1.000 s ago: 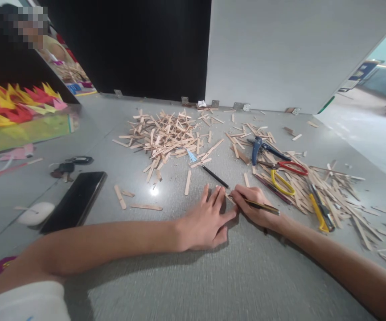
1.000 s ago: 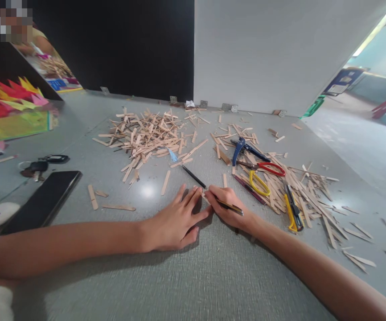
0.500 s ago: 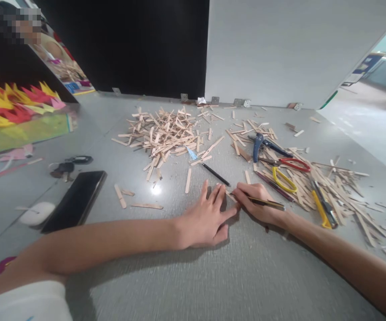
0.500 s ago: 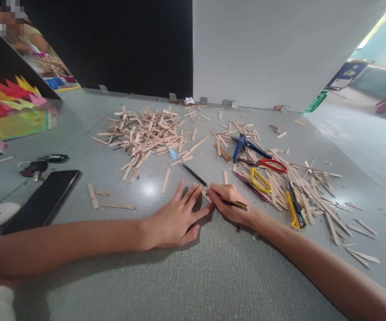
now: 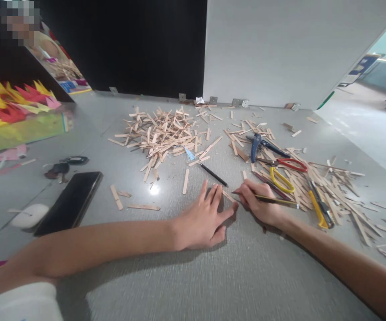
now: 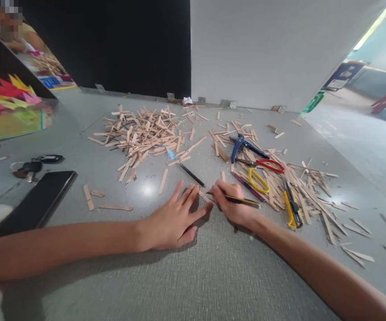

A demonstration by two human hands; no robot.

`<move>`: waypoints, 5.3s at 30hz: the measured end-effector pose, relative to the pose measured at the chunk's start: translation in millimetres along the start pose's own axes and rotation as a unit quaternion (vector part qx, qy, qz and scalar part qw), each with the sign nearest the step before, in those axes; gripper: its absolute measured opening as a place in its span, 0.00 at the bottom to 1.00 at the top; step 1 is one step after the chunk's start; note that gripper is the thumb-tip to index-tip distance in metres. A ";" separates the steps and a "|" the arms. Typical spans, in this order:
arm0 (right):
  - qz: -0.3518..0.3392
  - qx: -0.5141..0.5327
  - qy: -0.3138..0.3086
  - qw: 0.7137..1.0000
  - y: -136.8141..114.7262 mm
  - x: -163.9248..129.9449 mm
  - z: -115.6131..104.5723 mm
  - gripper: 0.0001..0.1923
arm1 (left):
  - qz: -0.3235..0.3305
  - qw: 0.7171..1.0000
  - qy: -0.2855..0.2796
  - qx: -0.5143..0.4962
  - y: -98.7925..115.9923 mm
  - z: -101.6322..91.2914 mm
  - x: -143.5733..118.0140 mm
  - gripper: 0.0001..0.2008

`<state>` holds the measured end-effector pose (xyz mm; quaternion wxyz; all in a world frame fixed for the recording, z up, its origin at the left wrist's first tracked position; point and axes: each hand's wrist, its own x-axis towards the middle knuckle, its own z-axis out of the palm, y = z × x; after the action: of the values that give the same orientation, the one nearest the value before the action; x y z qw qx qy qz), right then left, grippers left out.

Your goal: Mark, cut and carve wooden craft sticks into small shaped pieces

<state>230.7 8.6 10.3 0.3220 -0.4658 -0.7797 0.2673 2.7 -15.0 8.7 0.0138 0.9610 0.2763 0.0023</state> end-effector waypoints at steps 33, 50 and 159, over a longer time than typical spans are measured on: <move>0.010 0.011 -0.028 0.999 2.2 11.0 2.3 0.22 | 0.004 0.998 0.022 -0.057 -4.0 12.4 -3.1 0.37; -0.038 -0.022 -0.036 0.998 3.2 5.4 6.1 0.27 | 0.002 0.998 0.024 -0.064 -4.6 13.2 -2.7 0.34; -0.075 -0.044 0.153 0.984 -14.4 -4.9 -26.7 0.08 | -0.270 0.731 -0.192 -0.596 -6.9 -37.6 -3.0 0.05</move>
<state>244.6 1.3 36.8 0.4356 -0.4552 -0.7649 0.1339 -4.0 -9.8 46.1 0.6366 0.6204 0.4577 -0.0218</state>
